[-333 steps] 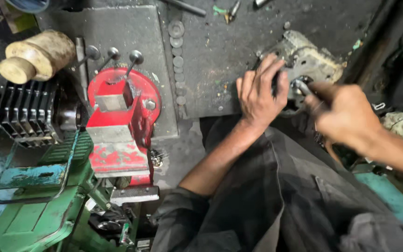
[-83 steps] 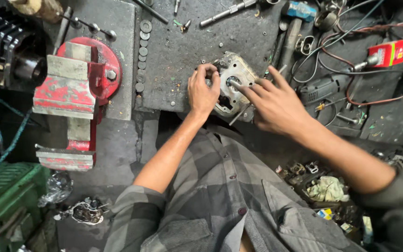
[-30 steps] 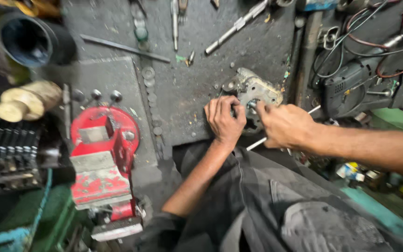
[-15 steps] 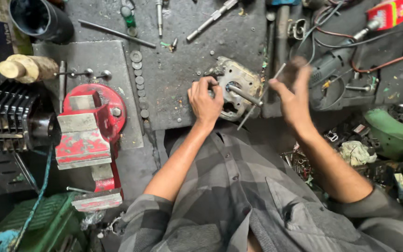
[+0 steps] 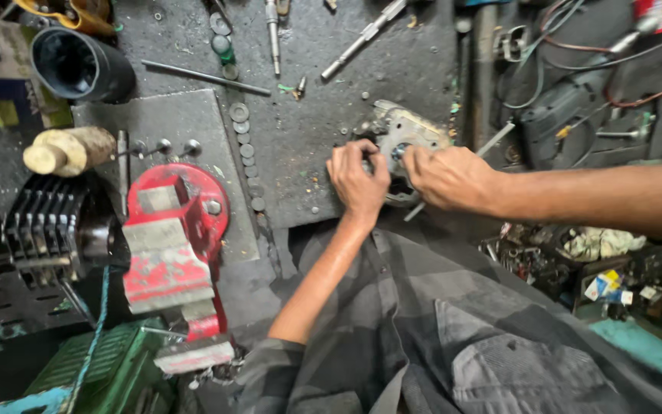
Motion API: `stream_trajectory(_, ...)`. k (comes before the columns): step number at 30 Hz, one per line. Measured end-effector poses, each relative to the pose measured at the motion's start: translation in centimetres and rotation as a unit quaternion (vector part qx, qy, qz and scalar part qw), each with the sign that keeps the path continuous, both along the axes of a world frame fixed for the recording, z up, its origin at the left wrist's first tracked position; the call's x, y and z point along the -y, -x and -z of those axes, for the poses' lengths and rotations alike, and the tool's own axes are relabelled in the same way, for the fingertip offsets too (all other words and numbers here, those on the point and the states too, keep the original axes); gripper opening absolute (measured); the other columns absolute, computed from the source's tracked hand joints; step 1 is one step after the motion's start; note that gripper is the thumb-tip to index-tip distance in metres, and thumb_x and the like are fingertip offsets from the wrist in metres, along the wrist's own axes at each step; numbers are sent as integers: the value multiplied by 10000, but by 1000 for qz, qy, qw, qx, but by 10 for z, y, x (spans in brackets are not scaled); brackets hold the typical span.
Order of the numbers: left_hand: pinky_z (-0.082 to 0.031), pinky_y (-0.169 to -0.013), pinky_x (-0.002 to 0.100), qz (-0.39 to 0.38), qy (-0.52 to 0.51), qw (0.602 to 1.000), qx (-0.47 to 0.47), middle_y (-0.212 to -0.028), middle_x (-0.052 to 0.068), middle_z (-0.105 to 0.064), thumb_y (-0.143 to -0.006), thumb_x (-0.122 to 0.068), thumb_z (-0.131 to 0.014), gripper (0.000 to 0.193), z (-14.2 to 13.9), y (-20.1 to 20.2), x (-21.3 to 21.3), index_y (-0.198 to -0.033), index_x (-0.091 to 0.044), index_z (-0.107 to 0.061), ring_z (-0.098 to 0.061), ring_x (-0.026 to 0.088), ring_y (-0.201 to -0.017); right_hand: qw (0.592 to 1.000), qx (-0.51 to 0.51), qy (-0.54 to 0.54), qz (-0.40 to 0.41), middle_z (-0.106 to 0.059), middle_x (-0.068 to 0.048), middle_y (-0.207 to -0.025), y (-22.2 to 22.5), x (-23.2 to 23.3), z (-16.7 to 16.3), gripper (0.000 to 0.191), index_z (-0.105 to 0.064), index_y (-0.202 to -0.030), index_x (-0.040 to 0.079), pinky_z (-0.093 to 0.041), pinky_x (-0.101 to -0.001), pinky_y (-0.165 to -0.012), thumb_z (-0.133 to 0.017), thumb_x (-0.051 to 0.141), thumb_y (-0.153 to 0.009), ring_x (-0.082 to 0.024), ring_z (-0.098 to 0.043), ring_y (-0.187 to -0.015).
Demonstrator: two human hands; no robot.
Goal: The person works at a cluttered repair workbench on a motorcycle cylinder head, driving a valve guide into the head using a long punch and hammer, repositioning the head on the bench between strikes, then picking up a long rod and reaching for parts in a parts tray.
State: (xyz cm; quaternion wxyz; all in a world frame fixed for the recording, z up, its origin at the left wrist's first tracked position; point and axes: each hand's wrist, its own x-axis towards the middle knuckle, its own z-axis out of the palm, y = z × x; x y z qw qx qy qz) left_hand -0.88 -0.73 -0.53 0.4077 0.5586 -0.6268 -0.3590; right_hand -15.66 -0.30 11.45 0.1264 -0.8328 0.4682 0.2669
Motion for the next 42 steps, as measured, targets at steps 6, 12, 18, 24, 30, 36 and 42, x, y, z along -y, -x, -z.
stream_trajectory(6, -418, -837, 423, -11, -27, 1000, 9, -930, -30, -662, -854, -87, -670, 109, 0, 0, 4, -905, -153, -599, -588, 251, -877, 982, 17, -99, 157, -638, -133, -742, -3, 8, 3, 431, -583, -1023, -47, -552, -376, -487, -649, 246, -714, -277, -685, -572)
stream_trajectory(12, -409, -818, 419, -7, -3, 1000, 2, -925, -21, -648, -827, -77, -670, 139, -5, -2, 6, -929, -149, -609, -571, 259, -865, 635, 288, -217, 683, -637, -166, -884, 2, -2, 10, 436, -577, -1154, -39, -498, -396, -658, -628, 215, -803, -282, -635, -751)
stream_trajectory(18, -425, -834, 411, 5, 15, 1000, -4, -913, -10, -642, -842, -84, -679, 129, -8, -5, 3, -938, -134, -610, -594, 251, -901, 423, 501, -164, 737, -603, -142, -1106, 3, -16, -27, 447, -504, -1247, -32, -445, -413, -877, -617, 160, -859, -280, -608, -1009)
stream_trajectory(24, -435, -834, 403, 3, 16, 1000, -22, -902, -2, -651, -852, -82, -666, 102, -1, 0, -2, -935, -120, -619, -614, 239, -910, 889, 301, 234, 255, -630, -168, -1176, 12, -22, -79, 578, -517, -1221, 5, -404, -488, -1067, -684, 165, -691, -341, -610, -1156)
stream_trajectory(30, -433, -828, 403, 9, 7, 1000, -14, -886, 2, -651, -859, -73, -662, 90, -4, 0, -1, -929, -121, -632, -615, 239, -900, 989, 34, -52, 135, -672, -170, -985, -4, 2, -39, 618, -554, -1187, -24, -571, -464, -764, -784, 273, -696, -358, -709, -858)
stream_trajectory(36, -436, -841, 409, -1, -8, 1000, -12, -901, 11, -652, -843, -73, -654, 90, -3, -1, 9, -909, -122, -616, -620, 261, -912, 973, -14, -189, 130, -681, -208, -928, -2, 24, -6, 668, -524, -1119, -71, -600, -432, -602, -811, 342, -679, -365, -731, -748)
stream_trajectory(42, -454, -955, 449, 47, -4, 998, 32, -958, 36, -653, -870, -74, -653, 104, -7, 0, 14, -961, -114, -623, -639, 275, -966, 915, 116, -180, 342, -682, -215, -868, 6, 8, 3, 560, -566, -1136, -53, -560, -442, -587, -773, 211, -687, -383, -701, -704)
